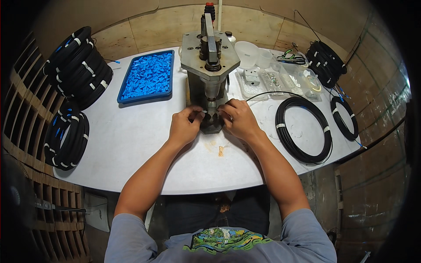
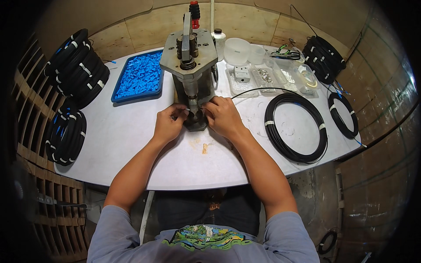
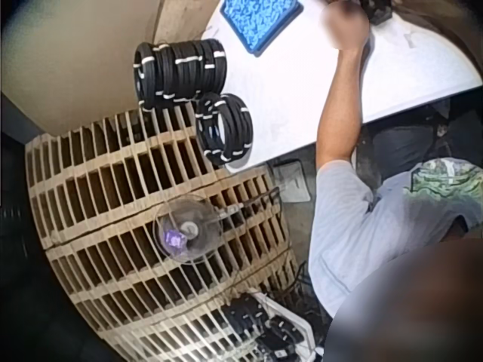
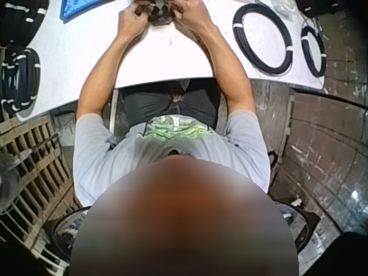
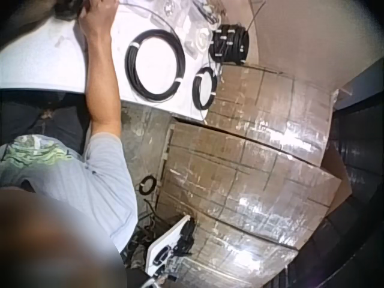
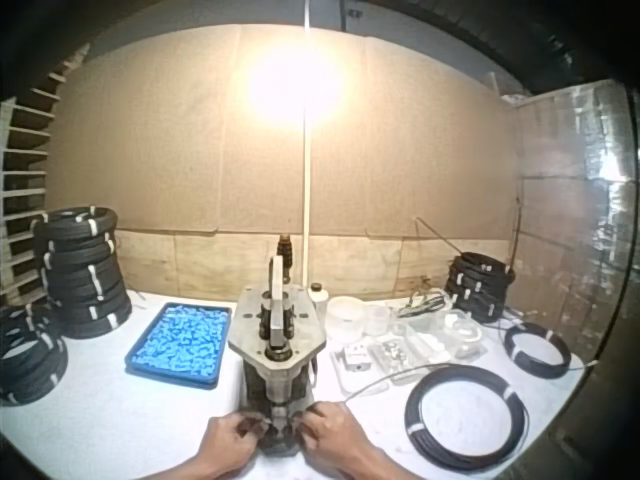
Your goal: Attaching a blue plastic connector to a black wire cable using a manual pressing machine.
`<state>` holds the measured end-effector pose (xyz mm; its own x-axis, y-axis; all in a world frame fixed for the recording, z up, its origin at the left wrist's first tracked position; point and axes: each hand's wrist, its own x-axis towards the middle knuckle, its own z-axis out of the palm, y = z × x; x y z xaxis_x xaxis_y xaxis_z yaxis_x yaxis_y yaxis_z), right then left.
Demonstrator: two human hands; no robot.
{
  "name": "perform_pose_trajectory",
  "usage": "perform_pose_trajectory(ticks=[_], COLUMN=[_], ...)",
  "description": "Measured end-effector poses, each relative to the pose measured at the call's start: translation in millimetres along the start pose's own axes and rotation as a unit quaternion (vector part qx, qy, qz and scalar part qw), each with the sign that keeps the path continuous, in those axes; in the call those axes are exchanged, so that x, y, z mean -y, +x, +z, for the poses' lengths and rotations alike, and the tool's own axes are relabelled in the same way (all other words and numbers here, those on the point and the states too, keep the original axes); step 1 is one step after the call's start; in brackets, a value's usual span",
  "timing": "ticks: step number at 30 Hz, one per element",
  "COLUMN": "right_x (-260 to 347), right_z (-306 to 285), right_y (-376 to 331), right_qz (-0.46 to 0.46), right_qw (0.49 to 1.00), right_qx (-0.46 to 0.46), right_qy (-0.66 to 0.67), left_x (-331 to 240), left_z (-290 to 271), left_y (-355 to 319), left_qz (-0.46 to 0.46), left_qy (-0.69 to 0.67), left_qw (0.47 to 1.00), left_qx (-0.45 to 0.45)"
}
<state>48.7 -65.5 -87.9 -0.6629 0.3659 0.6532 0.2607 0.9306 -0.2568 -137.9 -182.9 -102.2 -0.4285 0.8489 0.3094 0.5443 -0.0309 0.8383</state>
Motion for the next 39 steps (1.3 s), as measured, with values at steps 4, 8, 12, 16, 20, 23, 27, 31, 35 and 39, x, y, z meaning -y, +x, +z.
perform_pose_trajectory(ticks=[4, 8, 12, 16, 20, 23, 27, 31, 35, 39], right_x=[3.2, 2.6, 2.1, 0.1, 1.4, 1.4, 1.9, 4.6, 3.5, 3.9], right_z=[-2.3, -1.6, -0.2, 1.3, 0.8, 0.3, -0.9, -2.3, -1.7, -1.9], right_y=[0.7, 0.3, -0.1, -1.0, -0.5, -0.3, -0.2, 1.1, 0.4, 0.3], right_qz=[0.007, 0.008, 0.004, 0.0, 0.007, 0.007, 0.01, 0.009, 0.007, 0.011], right_qw=[1.0, 1.0, 1.0, 1.0, 1.0, 1.0, 1.0, 1.0, 1.0, 1.0], right_qx=[0.007, 0.002, 0.0, -0.009, 0.002, 0.005, 0.002, 0.0, -0.002, -0.006], right_qy=[-0.004, -0.002, -0.008, -0.012, -0.008, -0.011, -0.005, 0.001, 0.003, -0.003], left_x=[-0.4, -2.6, -2.4, -0.3, 0.3, -2.0, -2.5, 0.3, -2.8, -1.8], left_z=[-0.5, -0.7, -0.8, 0.7, 0.0, -1.0, -0.2, -0.9, -1.2, 0.1], left_y=[-0.1, 0.2, -0.3, 0.5, 0.0, -0.4, 0.1, 0.0, -0.1, 0.2], left_qz=[0.002, -0.002, 0.007, 0.005, -0.003, 0.003, 0.001, 0.002, -0.007, -0.002], left_qy=[-0.006, -0.003, 0.0, -0.008, -0.013, 0.002, -0.013, 0.002, 0.004, -0.009], left_qw=[1.0, 1.0, 1.0, 1.0, 1.0, 1.0, 1.0, 1.0, 1.0, 1.0], left_qx=[0.0, 0.004, -0.003, 0.0, 0.004, 0.001, 0.003, 0.001, 0.004, 0.001])
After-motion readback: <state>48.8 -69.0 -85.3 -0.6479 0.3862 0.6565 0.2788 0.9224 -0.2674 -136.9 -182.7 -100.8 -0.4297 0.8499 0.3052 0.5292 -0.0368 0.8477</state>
